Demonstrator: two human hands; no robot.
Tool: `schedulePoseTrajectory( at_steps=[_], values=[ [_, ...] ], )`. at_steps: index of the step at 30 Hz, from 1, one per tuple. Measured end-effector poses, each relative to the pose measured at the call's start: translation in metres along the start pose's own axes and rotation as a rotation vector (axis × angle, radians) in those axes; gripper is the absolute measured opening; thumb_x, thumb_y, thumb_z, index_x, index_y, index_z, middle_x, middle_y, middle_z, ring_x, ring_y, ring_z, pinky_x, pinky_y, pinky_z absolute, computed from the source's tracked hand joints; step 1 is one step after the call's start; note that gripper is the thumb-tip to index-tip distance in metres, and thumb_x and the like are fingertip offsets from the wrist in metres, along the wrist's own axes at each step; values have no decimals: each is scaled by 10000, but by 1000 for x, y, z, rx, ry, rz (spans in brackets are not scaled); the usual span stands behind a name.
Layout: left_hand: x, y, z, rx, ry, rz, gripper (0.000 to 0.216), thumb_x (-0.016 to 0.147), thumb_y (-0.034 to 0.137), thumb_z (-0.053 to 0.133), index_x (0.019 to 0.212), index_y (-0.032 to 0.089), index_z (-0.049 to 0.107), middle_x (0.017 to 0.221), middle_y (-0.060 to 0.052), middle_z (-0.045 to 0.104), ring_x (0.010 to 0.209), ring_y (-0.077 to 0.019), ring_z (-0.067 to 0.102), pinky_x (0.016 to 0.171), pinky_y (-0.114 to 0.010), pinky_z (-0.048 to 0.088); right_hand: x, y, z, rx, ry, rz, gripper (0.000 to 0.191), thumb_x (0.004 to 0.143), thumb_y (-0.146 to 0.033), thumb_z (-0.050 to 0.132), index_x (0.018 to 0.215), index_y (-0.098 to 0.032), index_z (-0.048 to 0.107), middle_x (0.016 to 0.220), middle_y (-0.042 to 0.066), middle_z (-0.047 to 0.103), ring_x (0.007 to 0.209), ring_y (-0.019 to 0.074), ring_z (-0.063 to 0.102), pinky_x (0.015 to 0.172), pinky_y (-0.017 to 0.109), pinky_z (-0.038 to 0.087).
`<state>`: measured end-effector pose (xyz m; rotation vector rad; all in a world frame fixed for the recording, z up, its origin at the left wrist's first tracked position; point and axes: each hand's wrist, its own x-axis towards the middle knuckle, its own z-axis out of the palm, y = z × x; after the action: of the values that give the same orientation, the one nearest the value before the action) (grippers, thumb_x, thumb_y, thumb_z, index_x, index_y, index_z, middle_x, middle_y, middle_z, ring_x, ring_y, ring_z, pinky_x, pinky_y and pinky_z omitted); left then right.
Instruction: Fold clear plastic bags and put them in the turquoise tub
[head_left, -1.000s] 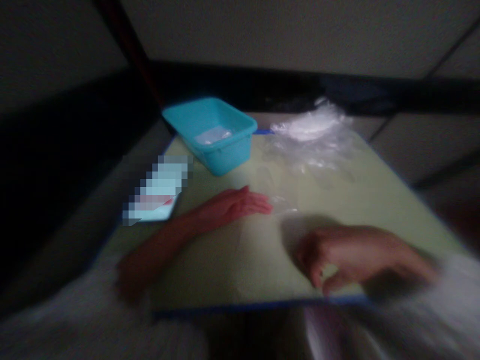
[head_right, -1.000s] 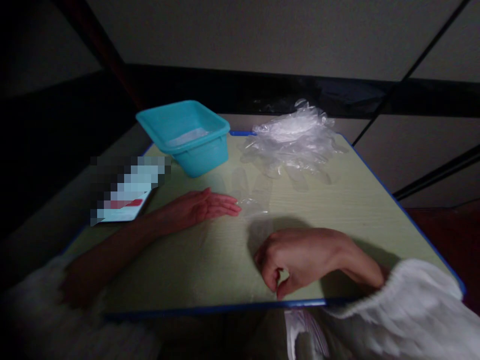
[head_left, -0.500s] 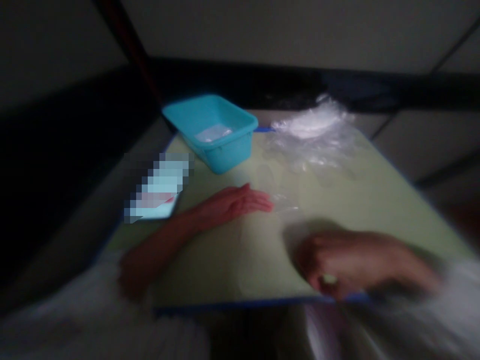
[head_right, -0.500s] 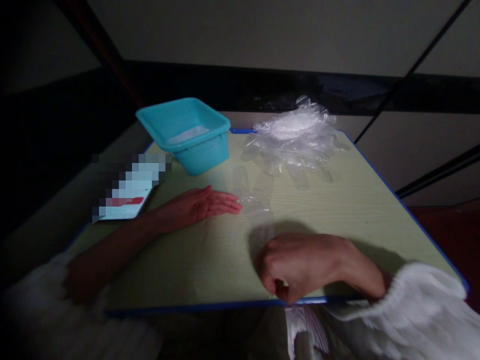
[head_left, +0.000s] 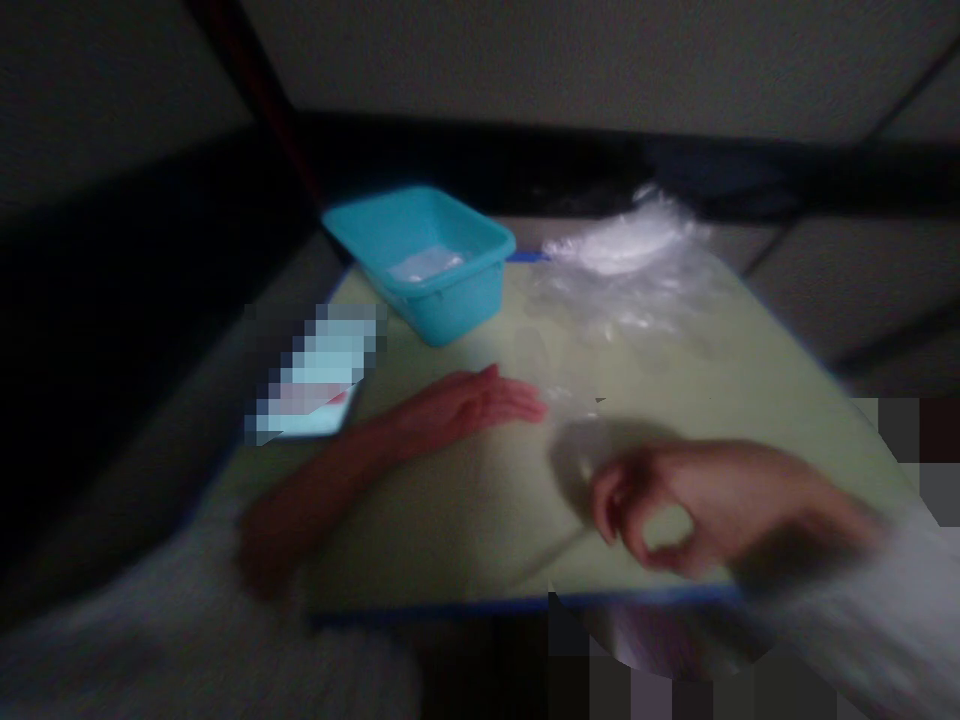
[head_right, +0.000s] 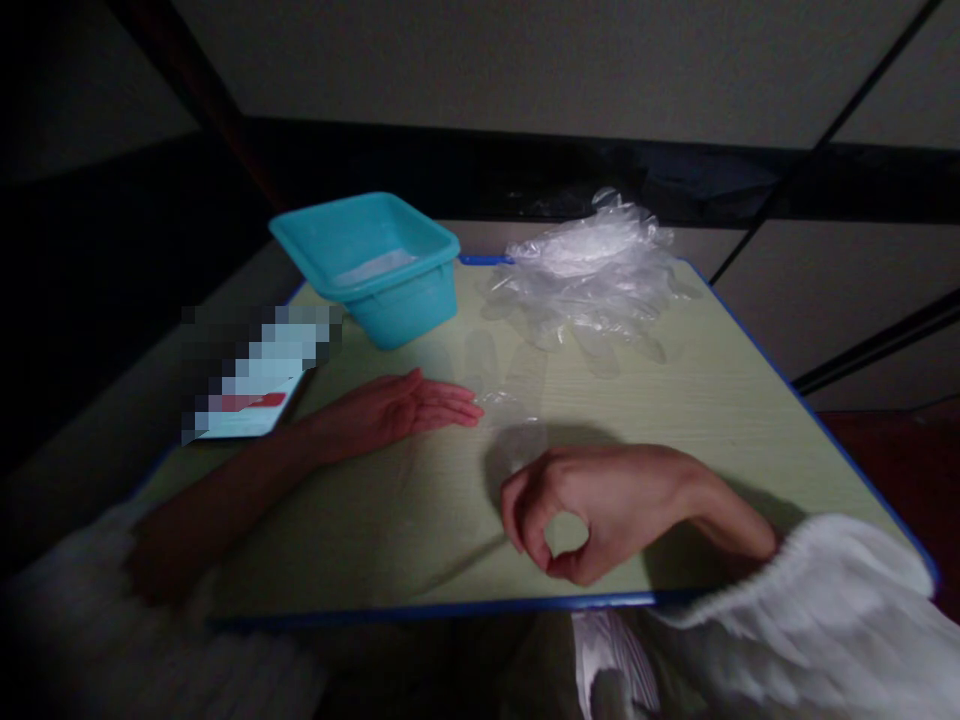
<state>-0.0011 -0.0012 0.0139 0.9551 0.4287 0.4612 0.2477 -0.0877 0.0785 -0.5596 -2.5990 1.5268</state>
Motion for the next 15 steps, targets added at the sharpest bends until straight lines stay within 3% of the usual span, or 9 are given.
schedulePoseTrajectory(
  at_steps=[9, 15],
  values=[
    [3, -2, -8, -50, -112, -21, 477, 976, 382, 332, 1141, 21, 597, 1187, -175, 623, 1158, -247, 551, 1087, -412, 242, -4, 12, -23, 172, 166, -58, 40, 730, -74, 639, 722, -111, 632, 835, 102, 713, 775, 154, 661, 692, 261, 513],
    [-1, 8, 4, -104, -184, -20, 545, 972, 425, 301, 1162, -3, 579, 1201, -167, 618, 1189, -242, 531, 1080, -384, 258, -6, 33, -34, 382, 316, -110, 36, 757, -137, 681, 752, -122, 648, 858, 84, 711, 758, 140, 658, 637, 232, 511]
  ],
)
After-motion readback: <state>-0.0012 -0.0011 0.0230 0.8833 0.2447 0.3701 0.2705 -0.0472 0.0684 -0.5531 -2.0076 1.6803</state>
